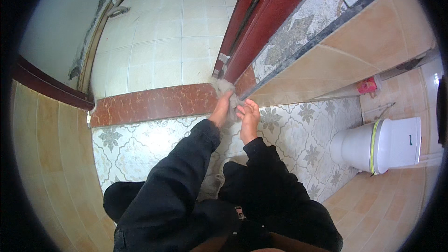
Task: The person wipes the tiled walls and pipes in a bathroom using a cloth, then moves to wipe the floor around the toilet and other fixtures.
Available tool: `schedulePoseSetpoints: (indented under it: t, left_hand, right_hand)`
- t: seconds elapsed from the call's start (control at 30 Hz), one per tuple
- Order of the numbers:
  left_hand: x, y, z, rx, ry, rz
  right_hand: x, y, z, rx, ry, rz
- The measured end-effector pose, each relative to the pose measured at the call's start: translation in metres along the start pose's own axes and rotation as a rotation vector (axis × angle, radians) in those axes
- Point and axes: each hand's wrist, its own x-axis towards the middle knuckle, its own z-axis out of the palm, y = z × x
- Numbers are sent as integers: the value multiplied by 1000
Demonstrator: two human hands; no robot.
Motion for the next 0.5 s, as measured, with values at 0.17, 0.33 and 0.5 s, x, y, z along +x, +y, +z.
schedulePoseSetpoints:
  t: [0.17,0.33,0.5]
  left_hand:
    - [-52,24,53,-127,8,175]
    - [-100,59,115,76,41,387]
    - [-141,106,170,508,-158,1012]
  right_hand:
    - [-1,-15,0,-100,3,-122]
    - [6,-64,-4,-143,53,-402]
    - [9,-136,9,-237,45,-808]
